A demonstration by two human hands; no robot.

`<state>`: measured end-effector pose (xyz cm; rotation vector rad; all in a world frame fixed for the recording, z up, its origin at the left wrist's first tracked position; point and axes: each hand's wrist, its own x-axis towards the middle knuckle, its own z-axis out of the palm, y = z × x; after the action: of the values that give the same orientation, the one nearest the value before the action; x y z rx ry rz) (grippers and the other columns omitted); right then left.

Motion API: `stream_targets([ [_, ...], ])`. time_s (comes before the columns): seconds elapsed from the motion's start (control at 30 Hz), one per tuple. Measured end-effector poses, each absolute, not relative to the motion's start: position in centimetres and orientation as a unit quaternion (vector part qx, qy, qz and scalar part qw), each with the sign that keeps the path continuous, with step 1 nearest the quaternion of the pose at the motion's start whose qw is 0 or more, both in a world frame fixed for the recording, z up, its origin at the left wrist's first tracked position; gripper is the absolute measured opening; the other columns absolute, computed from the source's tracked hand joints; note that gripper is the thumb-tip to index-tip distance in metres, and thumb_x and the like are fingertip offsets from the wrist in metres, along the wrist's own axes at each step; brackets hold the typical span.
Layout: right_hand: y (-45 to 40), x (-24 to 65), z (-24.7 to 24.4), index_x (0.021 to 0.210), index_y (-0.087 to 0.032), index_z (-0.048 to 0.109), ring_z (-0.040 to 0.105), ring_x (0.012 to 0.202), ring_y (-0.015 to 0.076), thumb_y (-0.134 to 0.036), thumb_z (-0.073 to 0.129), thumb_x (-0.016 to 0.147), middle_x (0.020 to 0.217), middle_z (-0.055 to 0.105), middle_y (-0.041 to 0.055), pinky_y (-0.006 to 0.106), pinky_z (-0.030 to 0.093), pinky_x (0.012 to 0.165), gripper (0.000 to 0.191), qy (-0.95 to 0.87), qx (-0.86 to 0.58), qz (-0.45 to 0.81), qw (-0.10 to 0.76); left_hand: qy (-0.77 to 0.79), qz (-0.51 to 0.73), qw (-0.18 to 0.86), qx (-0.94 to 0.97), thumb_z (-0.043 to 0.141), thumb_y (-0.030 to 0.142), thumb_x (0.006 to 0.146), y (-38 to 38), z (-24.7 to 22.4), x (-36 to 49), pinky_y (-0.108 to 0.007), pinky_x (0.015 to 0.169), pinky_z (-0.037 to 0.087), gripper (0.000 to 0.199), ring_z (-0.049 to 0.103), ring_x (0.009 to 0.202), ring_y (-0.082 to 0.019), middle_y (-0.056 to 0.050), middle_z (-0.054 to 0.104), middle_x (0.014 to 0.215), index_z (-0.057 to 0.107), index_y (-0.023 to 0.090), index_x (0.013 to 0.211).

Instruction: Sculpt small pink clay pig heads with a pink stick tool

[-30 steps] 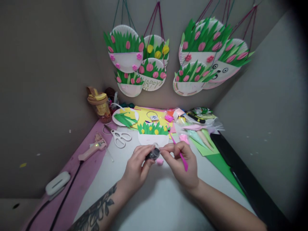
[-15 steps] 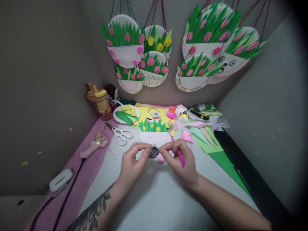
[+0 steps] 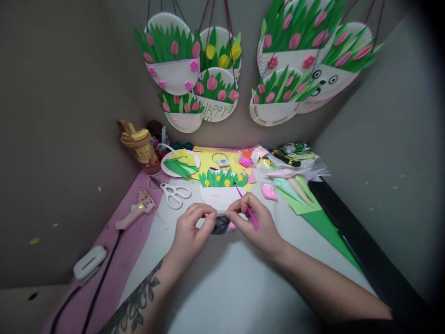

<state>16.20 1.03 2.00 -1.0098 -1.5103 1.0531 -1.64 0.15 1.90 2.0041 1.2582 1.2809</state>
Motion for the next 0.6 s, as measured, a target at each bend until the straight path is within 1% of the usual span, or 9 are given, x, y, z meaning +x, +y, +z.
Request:
stream_targets([
  [0.07, 1.0, 16.1, 1.8, 0.073, -0.024, 0.031, 0.053, 0.065, 0.0114, -0.022, 0.061, 0.083, 0.074, 0.059, -0.0033, 0.027, 0.043, 0.066, 0.031, -0.623, -0.421, 0.427, 0.503, 0.456, 0.459, 0.231, 0.727, 0.056, 0.018, 0.086, 0.1, 1.9, -1.4, -0.024, 0.073, 0.046, 0.008, 0.060, 0.078, -0.013, -0.003, 0.067, 0.081, 0.063, 0.017, 0.081],
  [0.17, 0.9, 15.9, 1.6, 0.076, -0.024, 0.032, 0.055, 0.067, 0.0121, -0.021, 0.058, 0.084, 0.077, 0.060, -0.0025, 0.027, 0.044, 0.066, 0.027, -0.643, -0.414, 0.418, 0.490, 0.467, 0.450, 0.237, 0.723, 0.055, 0.018, 0.087, 0.1, 1.8, -1.2, -0.023, 0.070, 0.046, 0.013, 0.059, 0.074, -0.012, -0.002, 0.065, 0.075, 0.060, 0.017, 0.075],
  [0.23, 0.9, 15.8, 1.6, 0.077, -0.024, 0.033, 0.056, 0.070, 0.0128, -0.018, 0.057, 0.083, 0.078, 0.060, -0.0018, 0.027, 0.045, 0.067, 0.025, -0.673, -0.410, 0.387, 0.478, 0.475, 0.446, 0.240, 0.720, 0.054, 0.017, 0.087, 0.1, 1.7, -1.1, -0.023, 0.068, 0.046, 0.015, 0.059, 0.072, -0.012, -0.002, 0.064, 0.074, 0.058, 0.017, 0.073],
  [0.33, 0.9, 15.8, 1.6, 0.078, -0.025, 0.034, 0.056, 0.071, 0.0132, -0.014, 0.053, 0.082, 0.078, 0.058, -0.0016, 0.027, 0.045, 0.066, 0.022, -0.712, -0.407, 0.329, 0.468, 0.467, 0.444, 0.242, 0.726, 0.054, 0.018, 0.087, 0.1, 1.5, -1.0, -0.023, 0.070, 0.046, 0.012, 0.060, 0.075, -0.013, -0.002, 0.065, 0.077, 0.059, 0.017, 0.076],
  [0.4, 0.8, 15.8, 1.4, 0.080, -0.025, 0.035, 0.056, 0.070, 0.0132, -0.013, 0.051, 0.082, 0.078, 0.057, -0.0014, 0.026, 0.045, 0.065, 0.021, -0.720, -0.409, 0.312, 0.466, 0.459, 0.441, 0.235, 0.734, 0.055, 0.019, 0.087, 0.0, 1.3, -0.9, -0.024, 0.070, 0.047, 0.011, 0.060, 0.076, -0.013, -0.003, 0.065, 0.078, 0.060, 0.017, 0.078],
  [0.6, 0.9, 15.8, 0.8, 0.084, -0.024, 0.038, 0.057, 0.074, 0.0156, -0.011, 0.049, 0.081, 0.080, 0.057, 0.0012, 0.028, 0.047, 0.066, 0.018, -0.751, -0.412, 0.257, 0.448, 0.452, 0.435, 0.222, 0.746, 0.056, 0.019, 0.087, 0.0, 1.2, -0.9, -0.023, 0.068, 0.047, 0.012, 0.060, 0.073, -0.013, -0.002, 0.066, 0.075, 0.061, 0.018, 0.077],
])
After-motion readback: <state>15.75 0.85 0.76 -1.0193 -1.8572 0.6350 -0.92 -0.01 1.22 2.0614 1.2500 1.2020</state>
